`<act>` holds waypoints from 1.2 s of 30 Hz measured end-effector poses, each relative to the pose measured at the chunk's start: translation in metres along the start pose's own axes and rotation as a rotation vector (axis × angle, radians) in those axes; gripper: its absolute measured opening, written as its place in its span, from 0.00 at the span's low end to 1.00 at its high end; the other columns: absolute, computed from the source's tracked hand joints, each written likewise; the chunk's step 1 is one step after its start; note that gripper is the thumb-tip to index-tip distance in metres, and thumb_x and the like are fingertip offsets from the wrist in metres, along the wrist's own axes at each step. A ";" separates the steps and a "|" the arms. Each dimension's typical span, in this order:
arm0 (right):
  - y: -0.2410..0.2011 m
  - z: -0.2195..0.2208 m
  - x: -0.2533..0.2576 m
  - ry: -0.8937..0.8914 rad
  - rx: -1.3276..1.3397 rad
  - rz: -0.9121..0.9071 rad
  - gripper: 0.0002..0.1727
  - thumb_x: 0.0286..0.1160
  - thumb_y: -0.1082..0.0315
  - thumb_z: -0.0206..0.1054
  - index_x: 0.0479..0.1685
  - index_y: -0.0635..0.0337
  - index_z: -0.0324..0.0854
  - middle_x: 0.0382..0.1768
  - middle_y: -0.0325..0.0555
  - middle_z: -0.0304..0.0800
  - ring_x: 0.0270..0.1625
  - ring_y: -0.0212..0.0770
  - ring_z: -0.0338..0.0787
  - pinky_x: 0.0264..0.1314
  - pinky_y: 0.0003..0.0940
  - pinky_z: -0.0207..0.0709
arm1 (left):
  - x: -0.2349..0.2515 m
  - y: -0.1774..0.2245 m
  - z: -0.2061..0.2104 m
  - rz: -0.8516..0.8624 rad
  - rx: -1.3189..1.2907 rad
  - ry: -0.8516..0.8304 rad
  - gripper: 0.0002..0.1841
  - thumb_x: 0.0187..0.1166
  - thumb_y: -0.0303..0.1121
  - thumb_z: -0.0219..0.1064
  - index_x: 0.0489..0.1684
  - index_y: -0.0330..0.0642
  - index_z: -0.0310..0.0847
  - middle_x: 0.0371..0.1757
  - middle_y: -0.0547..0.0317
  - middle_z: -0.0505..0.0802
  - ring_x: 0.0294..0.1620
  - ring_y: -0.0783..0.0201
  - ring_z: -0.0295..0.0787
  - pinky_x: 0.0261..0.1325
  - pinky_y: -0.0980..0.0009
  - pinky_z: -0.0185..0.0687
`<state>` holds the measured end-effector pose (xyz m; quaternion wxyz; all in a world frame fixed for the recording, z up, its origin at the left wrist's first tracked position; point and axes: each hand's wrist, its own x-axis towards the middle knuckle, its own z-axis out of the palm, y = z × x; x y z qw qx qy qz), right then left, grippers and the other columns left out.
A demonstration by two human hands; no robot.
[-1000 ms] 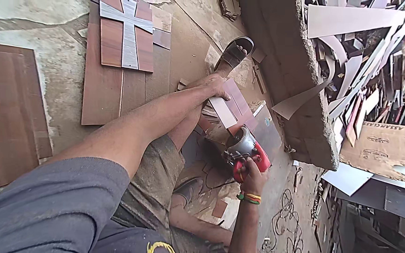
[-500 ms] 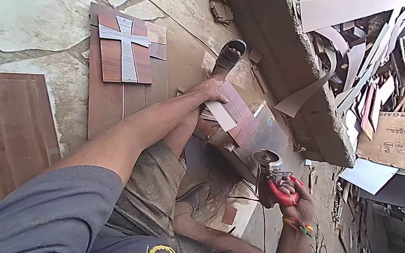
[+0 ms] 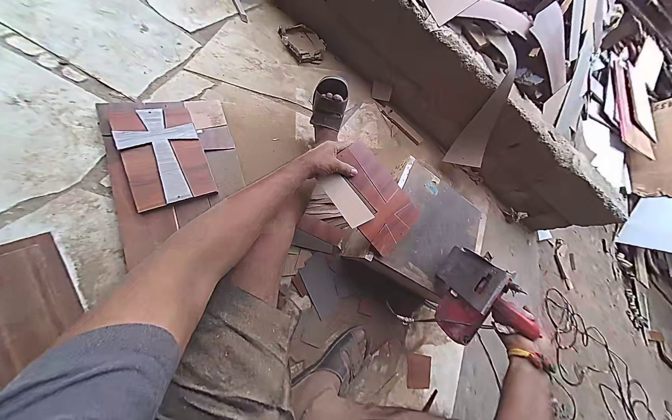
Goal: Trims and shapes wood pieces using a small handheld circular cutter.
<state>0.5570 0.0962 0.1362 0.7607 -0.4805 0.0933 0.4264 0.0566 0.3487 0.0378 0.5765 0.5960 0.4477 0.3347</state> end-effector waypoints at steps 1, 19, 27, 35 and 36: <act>0.000 -0.001 0.000 -0.015 0.033 0.011 0.22 0.87 0.52 0.47 0.26 0.50 0.77 0.17 0.36 0.84 0.19 0.32 0.87 0.21 0.25 0.82 | 0.011 0.007 0.004 -0.011 0.017 -0.061 0.41 0.64 0.31 0.85 0.85 0.50 0.73 0.66 0.52 0.92 0.61 0.59 0.93 0.69 0.56 0.88; -0.004 0.003 0.012 -0.035 -0.031 0.015 0.25 0.89 0.55 0.44 0.22 0.52 0.77 0.15 0.37 0.84 0.19 0.31 0.88 0.22 0.25 0.84 | 0.144 0.059 0.120 0.351 0.566 0.039 0.34 0.83 0.51 0.69 0.87 0.48 0.72 0.69 0.53 0.92 0.70 0.57 0.89 0.78 0.52 0.79; -0.006 0.004 0.014 -0.086 0.087 0.089 0.26 0.89 0.55 0.44 0.20 0.52 0.76 0.12 0.34 0.80 0.15 0.27 0.84 0.19 0.18 0.79 | 0.093 0.047 0.098 -0.235 0.461 0.174 0.41 0.71 0.61 0.77 0.77 0.38 0.79 0.62 0.41 0.93 0.67 0.43 0.89 0.74 0.38 0.77; -0.003 0.016 0.004 -0.092 0.093 0.065 0.24 0.89 0.57 0.45 0.20 0.53 0.74 0.11 0.35 0.78 0.14 0.29 0.82 0.20 0.20 0.79 | 0.091 0.073 0.123 -0.339 0.746 0.131 0.42 0.64 0.56 0.81 0.76 0.38 0.75 0.73 0.37 0.84 0.75 0.41 0.82 0.74 0.39 0.78; -0.002 0.016 0.004 -0.092 0.081 0.054 0.24 0.89 0.57 0.45 0.21 0.54 0.74 0.11 0.36 0.78 0.14 0.29 0.82 0.20 0.21 0.79 | 0.090 0.077 0.119 -0.321 0.709 0.147 0.42 0.63 0.54 0.83 0.75 0.39 0.75 0.71 0.37 0.85 0.73 0.40 0.83 0.73 0.38 0.78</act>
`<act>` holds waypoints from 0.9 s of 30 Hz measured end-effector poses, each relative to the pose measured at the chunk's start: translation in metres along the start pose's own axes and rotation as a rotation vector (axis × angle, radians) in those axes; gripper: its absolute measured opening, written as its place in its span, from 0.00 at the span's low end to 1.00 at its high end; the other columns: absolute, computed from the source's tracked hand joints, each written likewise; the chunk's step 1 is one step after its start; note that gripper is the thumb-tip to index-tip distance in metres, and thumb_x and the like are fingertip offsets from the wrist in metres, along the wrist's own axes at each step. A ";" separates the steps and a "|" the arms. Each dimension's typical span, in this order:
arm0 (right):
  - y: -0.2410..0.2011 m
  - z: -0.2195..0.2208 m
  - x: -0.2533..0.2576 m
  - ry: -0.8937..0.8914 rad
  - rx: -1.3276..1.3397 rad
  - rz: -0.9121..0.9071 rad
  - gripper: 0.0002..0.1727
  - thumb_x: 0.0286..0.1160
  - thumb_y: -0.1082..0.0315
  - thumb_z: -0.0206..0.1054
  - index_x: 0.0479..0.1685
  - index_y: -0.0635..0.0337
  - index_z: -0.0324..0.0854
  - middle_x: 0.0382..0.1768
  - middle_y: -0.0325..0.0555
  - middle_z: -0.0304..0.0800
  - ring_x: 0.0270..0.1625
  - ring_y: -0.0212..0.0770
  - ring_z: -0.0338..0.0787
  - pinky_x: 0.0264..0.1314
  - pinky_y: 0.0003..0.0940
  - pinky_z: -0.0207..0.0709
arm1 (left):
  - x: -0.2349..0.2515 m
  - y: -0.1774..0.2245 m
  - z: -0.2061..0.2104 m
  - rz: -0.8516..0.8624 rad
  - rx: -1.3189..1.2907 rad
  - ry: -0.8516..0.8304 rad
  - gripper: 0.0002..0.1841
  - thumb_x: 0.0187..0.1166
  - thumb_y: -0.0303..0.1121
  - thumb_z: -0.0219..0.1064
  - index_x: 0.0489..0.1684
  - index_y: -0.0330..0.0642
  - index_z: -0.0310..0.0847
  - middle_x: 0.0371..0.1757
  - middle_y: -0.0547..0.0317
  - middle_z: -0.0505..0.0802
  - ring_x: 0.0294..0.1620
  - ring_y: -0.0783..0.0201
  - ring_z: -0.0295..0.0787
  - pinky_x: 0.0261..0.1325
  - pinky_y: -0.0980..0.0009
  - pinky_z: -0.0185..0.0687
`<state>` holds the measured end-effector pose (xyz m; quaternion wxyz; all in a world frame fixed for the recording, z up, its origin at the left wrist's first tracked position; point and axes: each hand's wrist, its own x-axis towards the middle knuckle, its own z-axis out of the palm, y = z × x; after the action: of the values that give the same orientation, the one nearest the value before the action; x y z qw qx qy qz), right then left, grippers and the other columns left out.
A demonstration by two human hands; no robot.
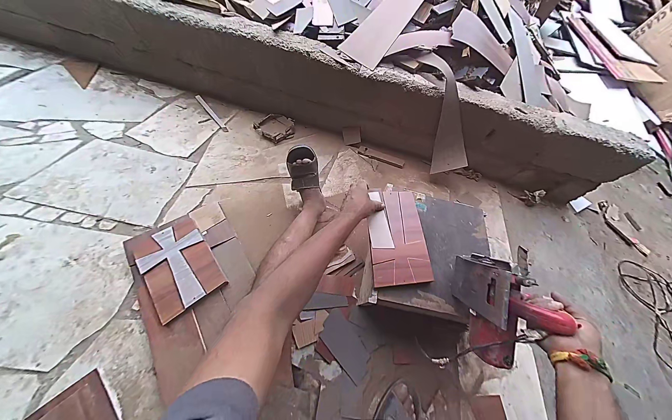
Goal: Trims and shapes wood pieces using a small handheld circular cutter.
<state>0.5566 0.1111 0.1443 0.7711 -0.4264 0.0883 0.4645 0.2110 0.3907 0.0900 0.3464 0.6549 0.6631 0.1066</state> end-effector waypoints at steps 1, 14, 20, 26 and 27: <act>0.000 0.000 -0.001 -0.002 0.005 0.002 0.25 0.89 0.57 0.45 0.21 0.54 0.74 0.11 0.36 0.78 0.14 0.29 0.82 0.20 0.20 0.79 | -0.003 0.000 -0.006 0.016 -0.057 0.014 0.40 0.62 0.51 0.85 0.74 0.40 0.75 0.67 0.37 0.87 0.70 0.40 0.85 0.71 0.38 0.79; 0.003 0.002 -0.006 -0.004 0.087 -0.016 0.22 0.88 0.60 0.45 0.21 0.53 0.72 0.11 0.35 0.77 0.14 0.27 0.82 0.20 0.16 0.77 | -0.099 -0.034 -0.050 0.726 -0.607 0.332 0.15 0.68 0.26 0.82 0.42 0.42 0.78 0.32 0.61 0.89 0.30 0.70 0.87 0.38 0.71 0.87; 0.005 0.008 -0.010 -0.003 0.053 -0.042 0.20 0.87 0.61 0.46 0.24 0.54 0.72 0.12 0.35 0.77 0.14 0.27 0.81 0.20 0.18 0.77 | -0.116 -0.059 -0.104 0.569 -0.385 0.384 0.14 0.72 0.36 0.81 0.48 0.45 0.83 0.37 0.61 0.92 0.35 0.68 0.90 0.43 0.63 0.89; 0.004 0.003 -0.002 -0.056 0.058 -0.018 0.21 0.88 0.61 0.46 0.22 0.51 0.74 0.11 0.33 0.78 0.15 0.26 0.82 0.21 0.18 0.79 | -0.170 -0.059 -0.072 0.542 -0.105 -0.547 0.15 0.74 0.42 0.76 0.49 0.42 0.88 0.44 0.54 0.93 0.45 0.61 0.90 0.53 0.53 0.86; 0.004 0.000 -0.001 -0.050 0.068 -0.015 0.20 0.87 0.62 0.46 0.23 0.52 0.74 0.12 0.34 0.79 0.15 0.27 0.83 0.21 0.19 0.79 | -0.177 -0.054 -0.060 0.560 0.011 -0.653 0.14 0.74 0.41 0.77 0.46 0.40 0.87 0.44 0.51 0.92 0.46 0.57 0.88 0.53 0.49 0.83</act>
<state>0.5532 0.1118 0.1426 0.7905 -0.3889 0.0815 0.4661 0.1144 0.2363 0.1586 0.4922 0.8110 0.3156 -0.0200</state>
